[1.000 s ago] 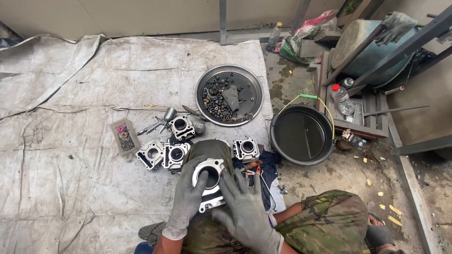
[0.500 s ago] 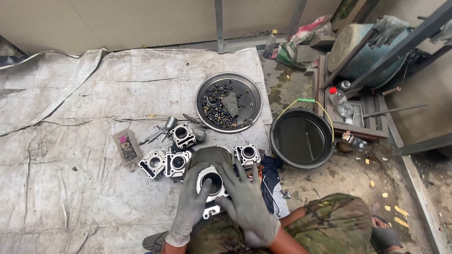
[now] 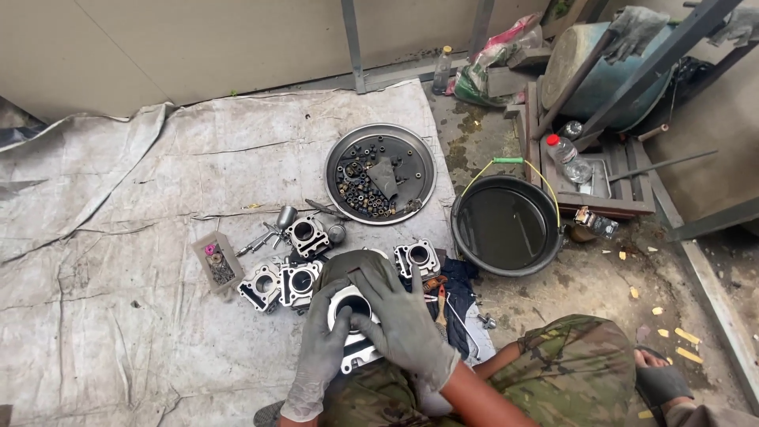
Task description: Inspecting and preparing a motorcycle engine cylinder block for cleaning or assembly
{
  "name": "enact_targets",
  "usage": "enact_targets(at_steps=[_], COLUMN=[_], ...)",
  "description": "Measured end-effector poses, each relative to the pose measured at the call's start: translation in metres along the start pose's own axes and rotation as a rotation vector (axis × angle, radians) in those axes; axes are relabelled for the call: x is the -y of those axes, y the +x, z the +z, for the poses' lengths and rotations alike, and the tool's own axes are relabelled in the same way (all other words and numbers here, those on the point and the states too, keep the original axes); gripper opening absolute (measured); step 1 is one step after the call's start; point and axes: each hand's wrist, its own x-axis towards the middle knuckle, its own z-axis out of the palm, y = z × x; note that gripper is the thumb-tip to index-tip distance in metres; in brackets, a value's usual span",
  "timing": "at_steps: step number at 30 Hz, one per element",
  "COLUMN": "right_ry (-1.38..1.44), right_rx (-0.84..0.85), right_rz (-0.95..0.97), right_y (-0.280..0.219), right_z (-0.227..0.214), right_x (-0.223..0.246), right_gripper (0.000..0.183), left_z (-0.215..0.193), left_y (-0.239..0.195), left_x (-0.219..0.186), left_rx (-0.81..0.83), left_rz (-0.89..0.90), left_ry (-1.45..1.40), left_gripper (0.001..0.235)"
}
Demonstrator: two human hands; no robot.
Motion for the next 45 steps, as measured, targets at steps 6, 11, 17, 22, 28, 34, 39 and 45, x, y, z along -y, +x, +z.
enact_targets(at_steps=[6,11,17,22,28,34,39,45], right_ry=[-0.094,0.013,-0.043,-0.109,-0.130,0.235,0.373,0.133], right_rx=[0.031,0.038,0.094,0.012,0.041,0.166,0.060,0.043], right_rz=[-0.062,0.034,0.078,0.015,-0.023,0.074,0.135,0.060], right_y=[-0.027,0.000,-0.034,-0.038,-0.020,-0.056,-0.064,-0.034], right_z=[-0.006,0.000,0.005,0.004,-0.002,-0.014,0.002,-0.001], right_x=[0.010,0.003,0.016,0.013,-0.001,0.004,-0.001,-0.008], right_gripper=[0.089,0.091,0.085,0.077,0.076,0.072,0.071,0.060], left_z=[-0.005,0.002,0.001,0.000,0.005,0.002,0.002,0.007], left_y=[0.004,0.001,0.002,0.000,0.000,-0.001,-0.003,-0.002], left_x=[0.001,-0.002,-0.016,-0.008,-0.011,-0.010,-0.015,-0.006], left_rx=[-0.048,-0.034,-0.088,-0.066,-0.073,-0.078,-0.086,-0.054], left_rz=[-0.106,-0.023,-0.162,-0.082,-0.048,-0.119,-0.110,-0.062], left_ry=[-0.017,0.025,0.042,0.003,0.026,-0.010,-0.068,0.063], left_gripper=[0.039,0.040,0.036,0.036,0.037,0.040,0.042,0.040])
